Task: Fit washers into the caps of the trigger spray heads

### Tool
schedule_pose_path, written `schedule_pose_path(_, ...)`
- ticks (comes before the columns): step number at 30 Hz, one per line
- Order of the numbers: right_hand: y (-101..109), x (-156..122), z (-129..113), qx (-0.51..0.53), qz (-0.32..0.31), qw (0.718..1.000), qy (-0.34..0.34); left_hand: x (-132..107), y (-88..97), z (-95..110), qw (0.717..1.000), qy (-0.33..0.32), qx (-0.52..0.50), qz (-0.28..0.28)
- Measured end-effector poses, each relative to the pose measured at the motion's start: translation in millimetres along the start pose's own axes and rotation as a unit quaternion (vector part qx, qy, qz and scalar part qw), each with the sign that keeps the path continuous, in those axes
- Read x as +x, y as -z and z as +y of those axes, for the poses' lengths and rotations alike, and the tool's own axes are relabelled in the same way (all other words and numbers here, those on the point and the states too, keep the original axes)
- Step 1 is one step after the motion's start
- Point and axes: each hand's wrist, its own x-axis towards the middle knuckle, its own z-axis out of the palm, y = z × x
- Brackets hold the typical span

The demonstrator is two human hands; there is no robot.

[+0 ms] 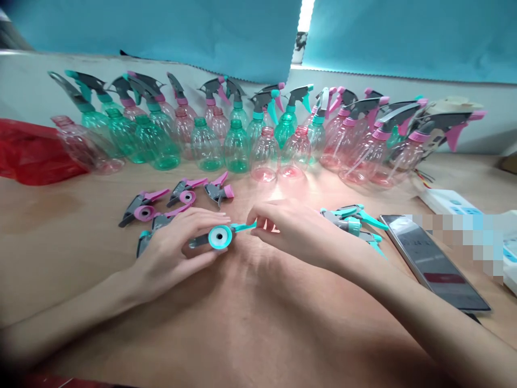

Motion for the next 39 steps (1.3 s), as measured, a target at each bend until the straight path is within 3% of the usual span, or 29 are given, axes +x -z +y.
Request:
schedule_pose_path(4,0.1,-4.4,-0.2,0.028,0.017,0.999,0.003,-3.1,-18.7,6.2,0.991,0.066,-0.112,0.021)
schedule_pose_path(8,-1.5,-8.5,-7.0,0.04,0.024,0.999,0.003,-7.2,-31.7,5.5,0.98,0.08,-0.18,0.015)
schedule_pose_path(14,-4.9,-9.7,-19.2,0.096,0.013,0.995,0.019,-8.4,-33.9,1.5,0.985,0.031,-0.159,0.061)
schedule_pose_path(18,-6.5,-8.5,-19.5,0.168,-0.03,0.985,0.016,-9.6,-32.1,0.9,0.988,-0.017,-0.119,0.097)
schedule_pose_path(22,-9.7,-5.6,-17.4,0.226,-0.056,0.972,-0.026,-11.9,-32.8,1.8,0.983,0.012,-0.142,0.116)
schedule_pose_path(26,-15.4,-3.4,-18.0,0.326,-0.07,0.939,-0.085,-10.2,-32.2,2.8,0.981,-0.022,-0.154,0.116)
schedule_pose_path(29,-22.5,-4.4,-21.9,0.436,-0.068,0.889,-0.121,-7.5,-30.1,3.4,0.983,-0.043,-0.145,0.108)
schedule_pose_path(33,-33.6,-8.4,-28.4,0.553,-0.057,0.823,-0.118,-8.3,-28.9,2.0,0.987,-0.051,-0.122,0.093)
schedule_pose_path(36,-39.4,-12.0,-31.1,0.567,-0.04,0.815,-0.111,-11.7,-30.5,-0.3,0.99,-0.062,-0.094,0.085)
schedule_pose_path(39,-42.4,-14.6,-32.9,0.541,-0.021,0.834,-0.107,-13.8,-32.3,-1.1,0.992,-0.068,-0.064,0.083)
